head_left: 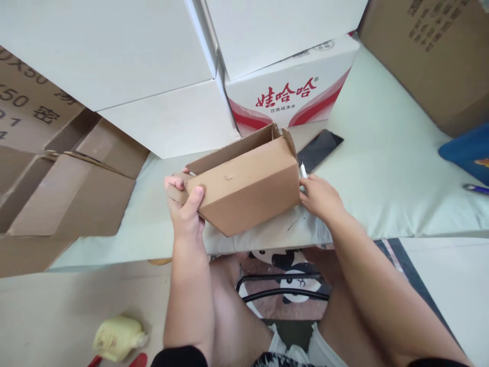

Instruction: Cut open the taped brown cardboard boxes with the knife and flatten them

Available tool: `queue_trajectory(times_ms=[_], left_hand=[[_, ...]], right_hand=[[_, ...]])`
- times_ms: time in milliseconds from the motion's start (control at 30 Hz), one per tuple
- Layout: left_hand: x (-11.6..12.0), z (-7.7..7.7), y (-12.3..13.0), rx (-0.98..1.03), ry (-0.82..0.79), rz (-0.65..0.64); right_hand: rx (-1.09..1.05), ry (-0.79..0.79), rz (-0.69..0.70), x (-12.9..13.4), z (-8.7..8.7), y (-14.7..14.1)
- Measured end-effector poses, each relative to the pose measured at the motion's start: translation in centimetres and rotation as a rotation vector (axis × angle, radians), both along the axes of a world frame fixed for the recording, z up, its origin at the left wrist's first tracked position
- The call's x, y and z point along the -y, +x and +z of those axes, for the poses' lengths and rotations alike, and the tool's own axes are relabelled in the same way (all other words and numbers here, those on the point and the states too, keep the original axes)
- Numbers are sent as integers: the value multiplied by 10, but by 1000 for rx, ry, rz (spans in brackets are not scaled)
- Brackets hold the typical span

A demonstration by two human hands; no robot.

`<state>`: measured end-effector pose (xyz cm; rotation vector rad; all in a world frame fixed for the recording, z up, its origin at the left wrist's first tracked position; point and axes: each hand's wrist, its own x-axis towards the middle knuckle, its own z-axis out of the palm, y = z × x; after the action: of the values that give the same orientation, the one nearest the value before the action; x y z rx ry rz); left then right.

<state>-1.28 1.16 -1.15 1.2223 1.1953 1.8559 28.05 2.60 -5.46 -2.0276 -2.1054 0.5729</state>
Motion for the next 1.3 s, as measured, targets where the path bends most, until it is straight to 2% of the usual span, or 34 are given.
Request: queue_trajectory(times_ms=[167,500,667,833,1000,1133,1300], left_hand=[[0,0,0,92,-20,-35],[2,2,3,116,-55,-27],[3,3,4,157,-54,-16],[2,1,3,170,-43,-20],[0,1,2,225,-59,28],[0,5,6,318,-66,85],[-1,12,10,386,-157,136]], right_hand=[[46,-83,-137,-2,9,-5],[-19,-154,-142,-1,8,-6],[-225,-111,-176,-6,3,1],[-568,1,-237,-7,-1,4],[-856,73,-228,-4,2,-1],[-994,23,-196,-2,7,-4],[-1088,-160,-10,-1,6,-2]])
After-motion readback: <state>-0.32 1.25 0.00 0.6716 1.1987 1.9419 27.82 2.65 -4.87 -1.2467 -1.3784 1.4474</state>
